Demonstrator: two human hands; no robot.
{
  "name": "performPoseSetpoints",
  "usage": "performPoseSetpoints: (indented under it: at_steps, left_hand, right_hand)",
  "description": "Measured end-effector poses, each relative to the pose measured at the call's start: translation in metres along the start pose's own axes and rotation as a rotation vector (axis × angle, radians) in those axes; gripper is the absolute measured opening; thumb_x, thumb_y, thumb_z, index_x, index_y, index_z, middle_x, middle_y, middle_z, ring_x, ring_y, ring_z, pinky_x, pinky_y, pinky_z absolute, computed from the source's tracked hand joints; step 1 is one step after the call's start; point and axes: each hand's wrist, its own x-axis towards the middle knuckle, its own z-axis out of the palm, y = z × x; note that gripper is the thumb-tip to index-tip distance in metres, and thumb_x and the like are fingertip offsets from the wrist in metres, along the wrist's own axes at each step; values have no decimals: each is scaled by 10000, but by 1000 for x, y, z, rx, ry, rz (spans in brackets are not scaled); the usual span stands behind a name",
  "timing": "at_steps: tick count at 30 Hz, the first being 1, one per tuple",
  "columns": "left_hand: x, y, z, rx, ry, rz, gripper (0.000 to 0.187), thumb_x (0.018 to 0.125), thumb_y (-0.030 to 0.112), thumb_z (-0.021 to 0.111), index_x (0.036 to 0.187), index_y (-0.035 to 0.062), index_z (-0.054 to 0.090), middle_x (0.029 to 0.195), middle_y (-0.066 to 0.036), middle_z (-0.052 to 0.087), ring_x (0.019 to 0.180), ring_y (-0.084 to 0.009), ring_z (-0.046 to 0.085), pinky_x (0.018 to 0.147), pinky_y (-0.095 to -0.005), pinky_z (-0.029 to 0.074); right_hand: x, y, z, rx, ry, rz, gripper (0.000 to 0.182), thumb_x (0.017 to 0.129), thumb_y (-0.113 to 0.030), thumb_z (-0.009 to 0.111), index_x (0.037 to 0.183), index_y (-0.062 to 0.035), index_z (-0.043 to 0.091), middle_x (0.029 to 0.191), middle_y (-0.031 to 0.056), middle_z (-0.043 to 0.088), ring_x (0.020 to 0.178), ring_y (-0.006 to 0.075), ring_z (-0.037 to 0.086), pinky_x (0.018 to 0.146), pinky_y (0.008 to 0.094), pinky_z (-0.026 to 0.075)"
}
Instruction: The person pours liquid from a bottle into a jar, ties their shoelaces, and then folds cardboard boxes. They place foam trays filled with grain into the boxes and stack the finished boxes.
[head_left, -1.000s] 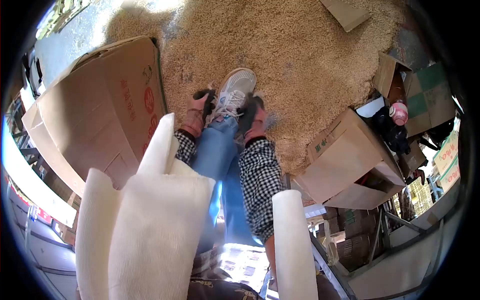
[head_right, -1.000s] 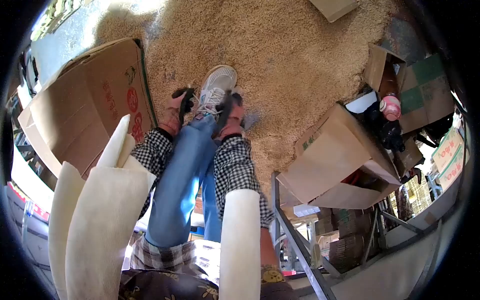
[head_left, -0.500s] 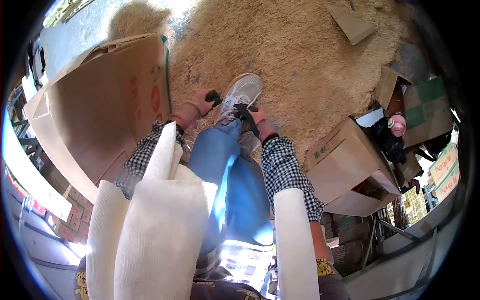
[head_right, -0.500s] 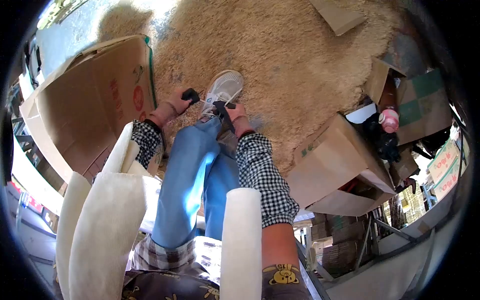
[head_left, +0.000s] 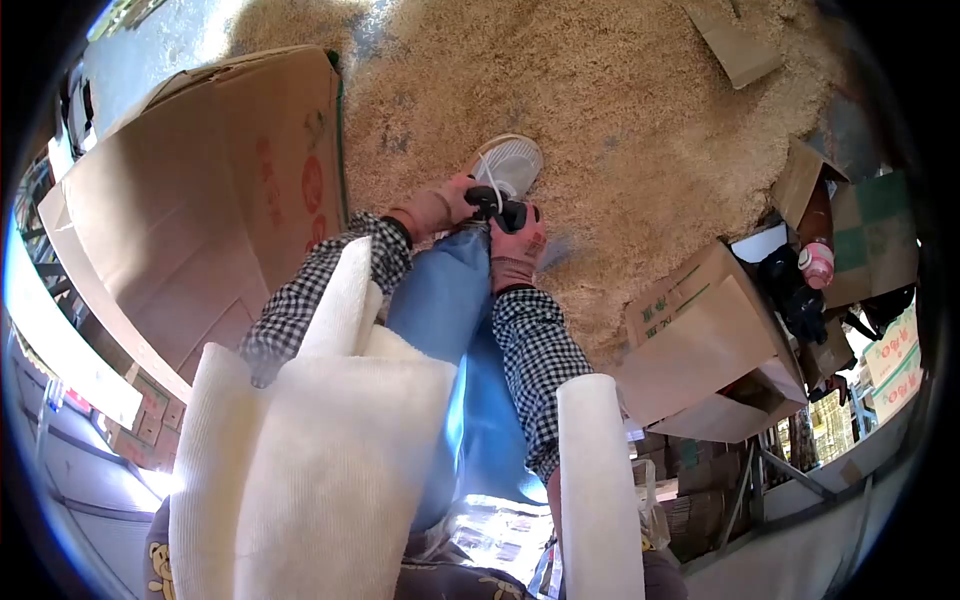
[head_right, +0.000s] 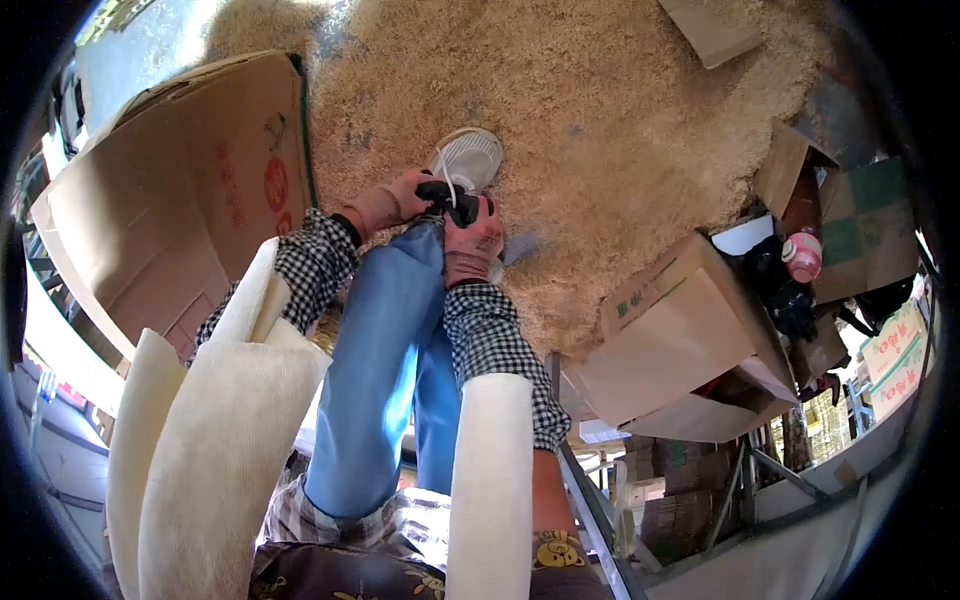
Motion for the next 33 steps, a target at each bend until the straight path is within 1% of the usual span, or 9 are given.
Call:
performPoseSetpoints:
  at_steps: [7, 10, 12, 14, 17, 19, 20, 27, 33]
  left_hand:
    - [1, -19, -1, 220, -27, -51, 305, 759, 137, 698, 1043, 38, 645, 928, -153, 672, 892, -317, 648, 813, -378, 510]
    - [-14, -20, -1, 447, 58, -17, 277, 773, 187, 685, 1011, 49, 654, 958, -158, 663, 914, -333, 633, 819, -402, 497]
    - [-8, -15, -8, 310, -23, -213, 258, 785, 184, 660, 1025, 89, 658, 942, -152, 636, 933, -341, 613, 828, -408, 481]
    - [-3, -12, -4, 224, 113, -54, 255, 786, 170, 650, 1031, 99, 661, 960, -149, 624, 944, -341, 607, 824, -406, 481]
    - [-2, 31, -14, 247, 229, 117, 273, 769, 168, 656, 1038, 126, 676, 1026, -124, 596, 991, -316, 601, 832, -389, 490]
    - [8, 41, -12, 683, 72, 86, 245, 778, 170, 634, 1016, 152, 689, 1026, -104, 610, 998, -292, 609, 831, -388, 502]
    - [13, 29, -7, 799, 181, 264, 186, 803, 159, 591, 960, 158, 691, 1011, -92, 619, 982, -275, 624, 810, -384, 518]
    - [34, 42, -6, 879, -102, 161, 359, 719, 228, 710, 1027, 77, 606, 1066, -139, 592, 943, -308, 626, 779, -403, 524]
    - [16, 37, -6, 625, 330, 178, 408, 731, 256, 715, 1037, 31, 567, 1010, -193, 569, 889, -360, 611, 760, -416, 520]
  right_hand:
    - [-8, 16, -23, 122, -136, -47, 302, 694, -188, 774, 929, -26, 675, 952, 132, 662, 872, 289, 645, 772, 390, 518]
    - [-17, 55, 0, 799, -196, 530, 170, 850, -124, 668, 944, 17, 682, 880, 56, 688, 754, 144, 644, 639, 283, 515]
    - [-10, 74, 10, 857, -139, 677, 173, 854, -117, 663, 963, 17, 676, 876, 55, 687, 763, 146, 644, 654, 277, 516]
    - [-4, 64, 3, 912, -84, 835, 178, 857, -109, 658, 982, 18, 670, 871, 55, 686, 773, 149, 644, 669, 270, 517]
    - [7, 8, -16, 916, -83, 560, 237, 838, -114, 680, 1036, 12, 651, 898, 75, 686, 783, 184, 652, 710, 291, 529]
    - [22, 5, -8, 419, 67, 246, 281, 813, -128, 703, 1048, 15, 644, 894, 89, 682, 801, 203, 652, 733, 314, 526]
    - [26, 6, -9, 417, 67, 242, 281, 813, -128, 703, 1048, 15, 644, 894, 89, 682, 801, 203, 652, 733, 314, 526]
    - [28, -2, -21, -32, -40, 30, 294, 772, -194, 706, 1057, -126, 675, 989, 139, 662, 910, 326, 638, 766, 415, 510]
    - [42, -6, -21, -318, -213, -173, 383, 776, -262, 701, 1139, -154, 638, 1149, 137, 586, 1019, 334, 593, 851, 424, 504]
